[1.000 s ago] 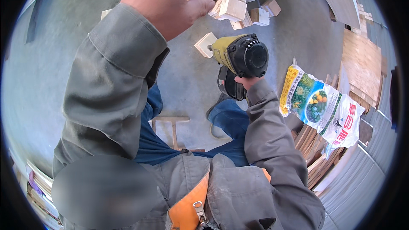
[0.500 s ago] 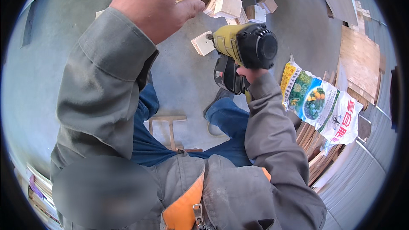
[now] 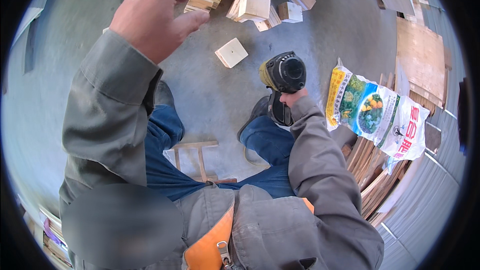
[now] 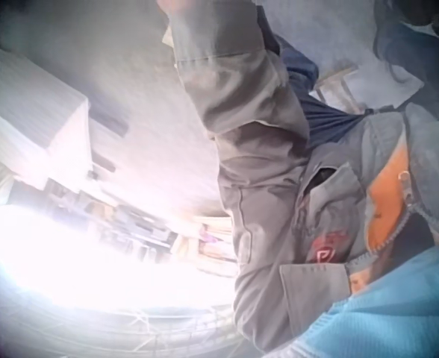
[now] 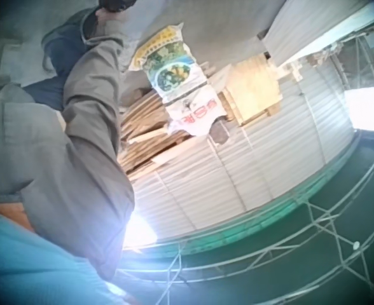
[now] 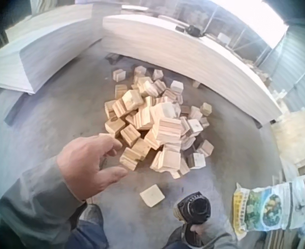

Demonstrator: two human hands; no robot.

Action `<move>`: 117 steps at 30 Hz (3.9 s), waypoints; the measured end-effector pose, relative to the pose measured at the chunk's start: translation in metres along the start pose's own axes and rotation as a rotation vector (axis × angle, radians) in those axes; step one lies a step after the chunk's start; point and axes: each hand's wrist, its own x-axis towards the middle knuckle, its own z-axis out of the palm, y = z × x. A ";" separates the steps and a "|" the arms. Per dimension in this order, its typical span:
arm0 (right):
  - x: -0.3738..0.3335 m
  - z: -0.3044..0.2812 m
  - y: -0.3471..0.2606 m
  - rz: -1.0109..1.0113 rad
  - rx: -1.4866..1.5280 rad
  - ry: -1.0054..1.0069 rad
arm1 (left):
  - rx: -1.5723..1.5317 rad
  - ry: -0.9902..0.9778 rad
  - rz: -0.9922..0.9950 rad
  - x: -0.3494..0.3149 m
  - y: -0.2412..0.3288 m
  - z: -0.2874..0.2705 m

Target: The person sits on a low stool and uses a pneumatic nail gun to fasten small wooden blocks together. They pick up blocks from a pile on the floor, align them, and drive nails into them one at a time, then place the finished units aside.

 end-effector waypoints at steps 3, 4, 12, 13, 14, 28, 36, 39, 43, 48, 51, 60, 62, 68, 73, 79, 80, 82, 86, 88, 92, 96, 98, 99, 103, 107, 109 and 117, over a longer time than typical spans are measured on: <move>0.014 0.021 0.016 0.064 -0.052 -0.031 | 0.034 -0.031 -0.014 0.002 -0.006 0.010; 0.017 0.028 0.020 0.073 -0.089 -0.028 | 0.040 -0.037 -0.016 0.003 -0.008 0.013; 0.019 0.043 0.035 0.016 -0.116 0.040 | 0.076 -0.261 -0.200 0.003 -0.039 0.088; 0.012 0.040 0.013 -0.016 -0.173 0.032 | 0.103 -0.300 -0.246 -0.003 -0.045 0.098; 0.010 0.041 0.017 -0.047 -0.196 0.077 | 0.153 -0.379 -0.255 -0.004 -0.047 0.117; -0.017 0.016 -0.024 0.114 -0.073 -0.062 | 0.149 -0.409 -0.286 -0.032 -0.025 0.317; -0.018 0.013 -0.031 0.198 -0.103 -0.112 | 0.177 -0.435 -0.286 -0.006 -0.025 0.345; -0.015 0.017 -0.028 0.191 -0.099 -0.104 | 0.165 -0.465 -0.298 0.002 -0.034 0.346; -0.016 0.014 -0.029 0.151 -0.067 -0.098 | 0.147 -0.400 -0.260 0.013 -0.073 0.344; -0.017 0.011 -0.038 0.122 -0.101 -0.096 | -0.017 -0.282 -0.346 0.010 -0.133 0.330; -0.019 0.013 -0.033 0.153 -0.121 -0.108 | 0.081 -0.335 -0.345 0.014 -0.100 0.320; -0.018 0.021 -0.032 0.173 -0.166 -0.131 | -0.017 -0.272 -0.445 0.025 -0.104 0.338; -0.020 0.013 -0.046 0.156 -0.157 -0.133 | -0.594 -0.320 -0.741 0.013 -0.129 0.350; -0.021 0.010 -0.049 0.122 -0.110 -0.102 | -1.037 -0.323 -1.210 -0.028 -0.127 0.392; -0.024 0.017 -0.035 0.128 -0.115 -0.068 | -0.933 -0.388 -1.225 -0.047 -0.100 0.397; -0.010 0.041 -0.001 -0.019 -0.081 -0.015 | -0.710 -0.495 -1.137 -0.049 -0.130 0.358; -0.005 0.046 0.008 -0.059 -0.085 0.002 | -0.704 -0.509 -1.139 -0.046 -0.134 0.346; -0.001 0.043 0.007 -0.082 -0.145 -0.009 | -0.780 -0.423 -1.164 -0.031 -0.141 0.316; 0.003 0.044 0.002 -0.117 -0.201 -0.014 | -0.904 -0.269 -1.027 0.008 -0.107 0.227; 0.007 0.047 0.003 -0.147 -0.196 -0.001 | -0.976 -0.237 -0.861 0.028 -0.079 0.172; -0.003 0.040 0.006 -0.150 -0.183 0.021 | -0.980 -0.075 -0.387 0.019 0.020 0.043; -0.022 0.021 0.012 -0.109 -0.064 0.018 | -0.846 0.044 0.020 -0.027 0.017 -0.001; -0.029 0.010 0.002 -0.106 -0.070 -0.019 | -0.542 -0.005 -0.123 -0.028 0.000 -0.001; -0.036 0.002 -0.011 -0.108 -0.092 -0.055 | -0.384 -0.033 -0.206 -0.030 -0.007 -0.001; -0.049 -0.017 -0.038 -0.250 -0.180 -0.039 | -0.140 -0.020 0.007 -0.021 0.002 -0.001; -0.041 -0.014 -0.043 -0.490 -0.065 0.028 | -0.097 -0.006 0.013 -0.019 0.005 -0.003; -0.033 -0.009 -0.042 -0.618 0.027 0.064 | -0.094 -0.009 0.017 -0.019 0.001 -0.002; -0.014 -0.001 -0.071 -0.472 -0.167 -0.113 | -0.086 0.024 0.011 -0.025 -0.005 -0.014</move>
